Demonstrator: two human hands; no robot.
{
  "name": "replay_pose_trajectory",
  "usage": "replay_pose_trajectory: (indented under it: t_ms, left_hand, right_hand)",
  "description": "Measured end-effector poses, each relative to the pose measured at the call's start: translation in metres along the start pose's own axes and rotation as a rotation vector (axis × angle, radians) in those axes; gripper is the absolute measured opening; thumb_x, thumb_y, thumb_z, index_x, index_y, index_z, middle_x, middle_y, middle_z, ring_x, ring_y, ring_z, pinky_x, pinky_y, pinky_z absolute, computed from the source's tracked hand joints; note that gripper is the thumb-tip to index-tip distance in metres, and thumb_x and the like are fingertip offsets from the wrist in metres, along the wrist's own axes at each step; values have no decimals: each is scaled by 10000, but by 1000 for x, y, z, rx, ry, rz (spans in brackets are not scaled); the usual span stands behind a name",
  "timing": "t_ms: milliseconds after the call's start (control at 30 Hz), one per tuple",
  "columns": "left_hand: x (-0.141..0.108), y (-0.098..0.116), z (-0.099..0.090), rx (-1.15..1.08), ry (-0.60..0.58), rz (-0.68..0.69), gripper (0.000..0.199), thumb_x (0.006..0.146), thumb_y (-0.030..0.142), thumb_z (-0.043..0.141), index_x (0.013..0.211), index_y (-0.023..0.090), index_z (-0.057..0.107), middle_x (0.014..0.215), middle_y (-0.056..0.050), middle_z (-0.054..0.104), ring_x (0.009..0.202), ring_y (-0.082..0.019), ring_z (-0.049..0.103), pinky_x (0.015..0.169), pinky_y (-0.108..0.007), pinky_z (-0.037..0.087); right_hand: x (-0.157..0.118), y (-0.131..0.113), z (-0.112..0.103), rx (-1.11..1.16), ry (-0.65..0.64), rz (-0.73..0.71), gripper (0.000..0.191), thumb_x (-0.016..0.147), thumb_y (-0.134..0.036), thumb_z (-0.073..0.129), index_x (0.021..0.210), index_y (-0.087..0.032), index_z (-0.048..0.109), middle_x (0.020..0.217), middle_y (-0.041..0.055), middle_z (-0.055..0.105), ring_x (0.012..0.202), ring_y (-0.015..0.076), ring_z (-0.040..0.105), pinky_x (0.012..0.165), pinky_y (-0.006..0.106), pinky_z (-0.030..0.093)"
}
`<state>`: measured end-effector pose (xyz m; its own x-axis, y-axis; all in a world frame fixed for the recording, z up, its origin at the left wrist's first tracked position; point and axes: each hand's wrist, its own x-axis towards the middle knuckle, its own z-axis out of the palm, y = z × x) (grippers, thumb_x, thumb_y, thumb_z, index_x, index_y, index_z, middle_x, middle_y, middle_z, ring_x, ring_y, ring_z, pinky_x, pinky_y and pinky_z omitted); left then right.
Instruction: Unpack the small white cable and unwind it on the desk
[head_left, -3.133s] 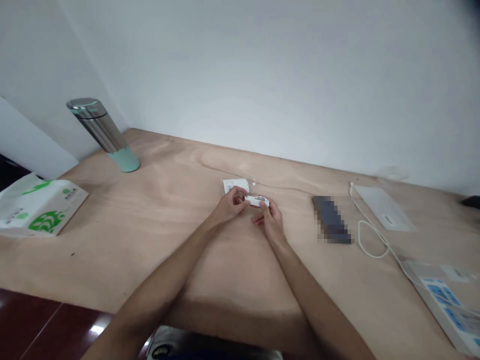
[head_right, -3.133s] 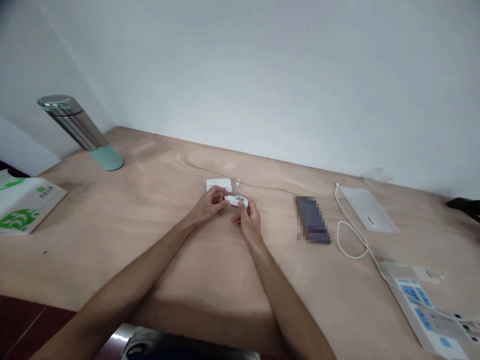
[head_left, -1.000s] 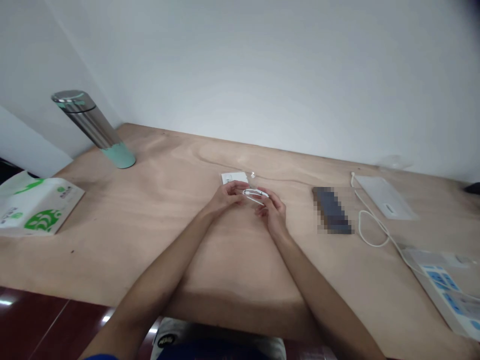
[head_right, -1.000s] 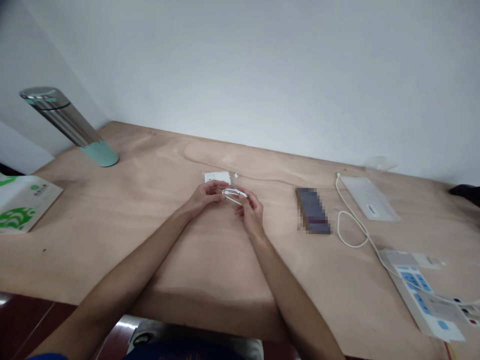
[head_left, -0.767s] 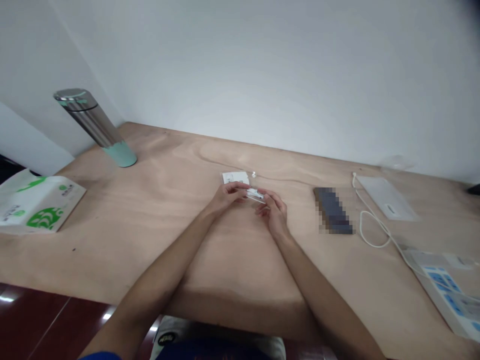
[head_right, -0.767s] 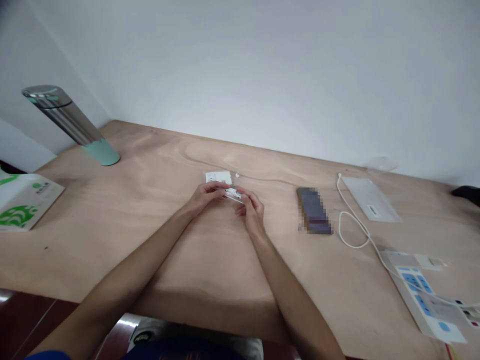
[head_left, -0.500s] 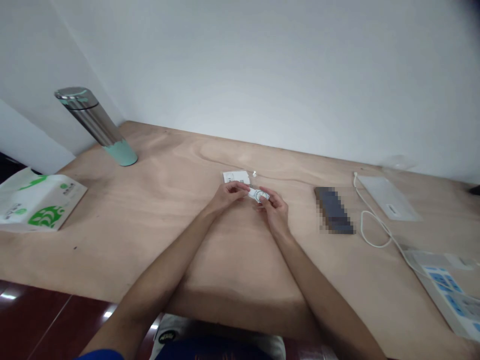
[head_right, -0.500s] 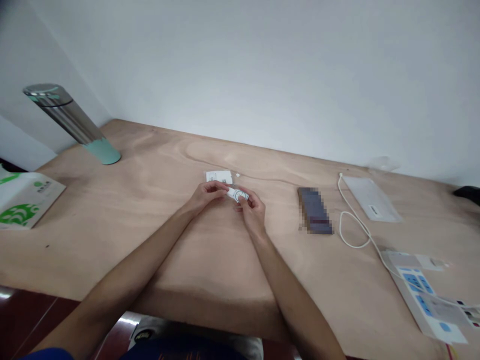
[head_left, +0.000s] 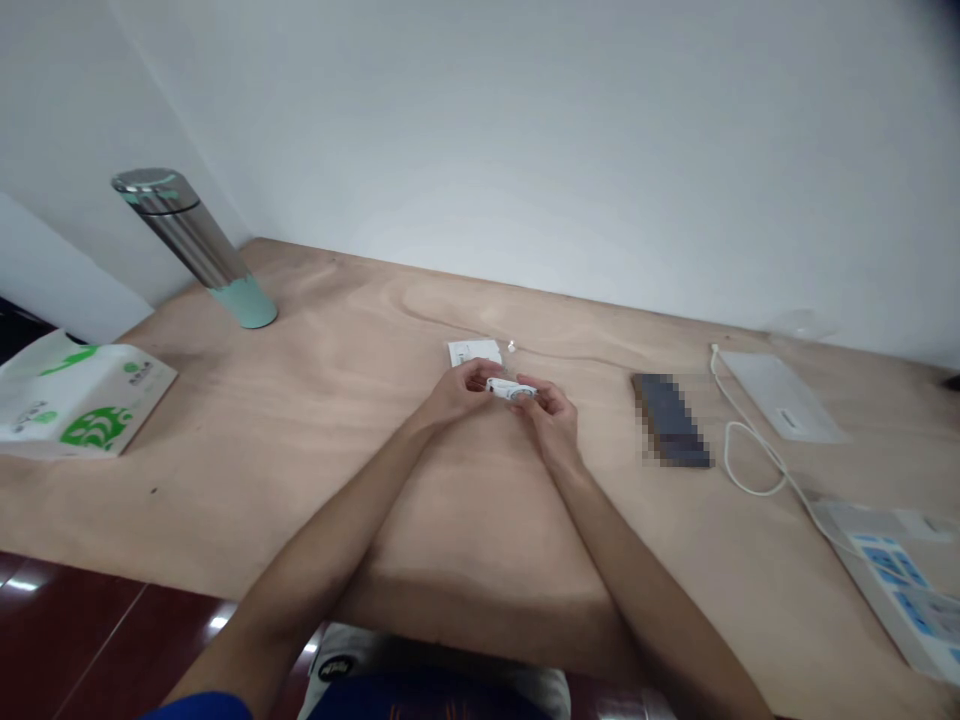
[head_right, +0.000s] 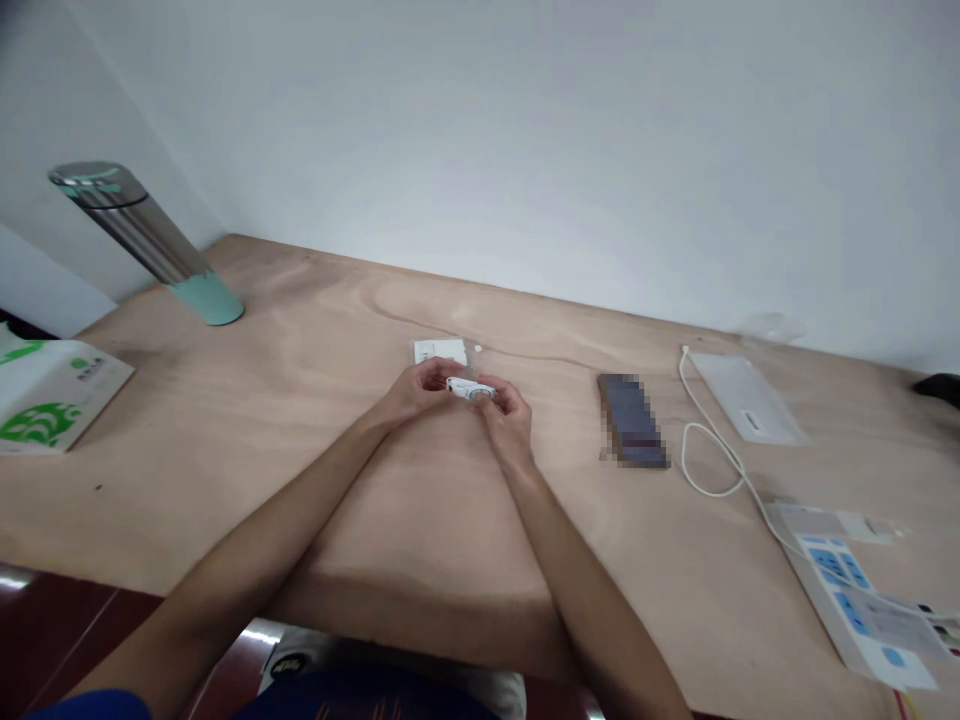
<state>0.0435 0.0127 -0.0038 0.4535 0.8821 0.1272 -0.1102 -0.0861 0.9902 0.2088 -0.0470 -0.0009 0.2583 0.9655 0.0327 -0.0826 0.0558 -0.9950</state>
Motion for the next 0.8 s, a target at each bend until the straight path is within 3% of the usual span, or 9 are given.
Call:
replay_pose_trajectory:
  t_ms: [100,333,800]
  left_hand:
    - [-3,5,3,58,-12,5,400,707,237,701,1085,139,611,949,-65,691,788,-144,641,718,-252,490]
    - [-4,9,4,137,-28,30,348,726,251,702,1051,143,639,986,-76,691,821,-154,649,717,-250,498]
    - [-2,7,5,102,-71,29,438,714,347,749,1078,135,626,948,-75,685,832,-165,653,749,-271,503]
  right_hand:
    - [-1,-3,0,-24,-35,1,400,685,-489,754,959,-202,699,1011,66,718,949,223,652,766,349,581]
    - [0,1,0,20,-32,13,527,674,-483,762,1113,-228,621,1111,73,700,982,221,659,738,334,582]
    - [1,1,2,-120,5,44,449,672,-514,733,996,-207,688,926,46,711,807,183,634,604,271,552]
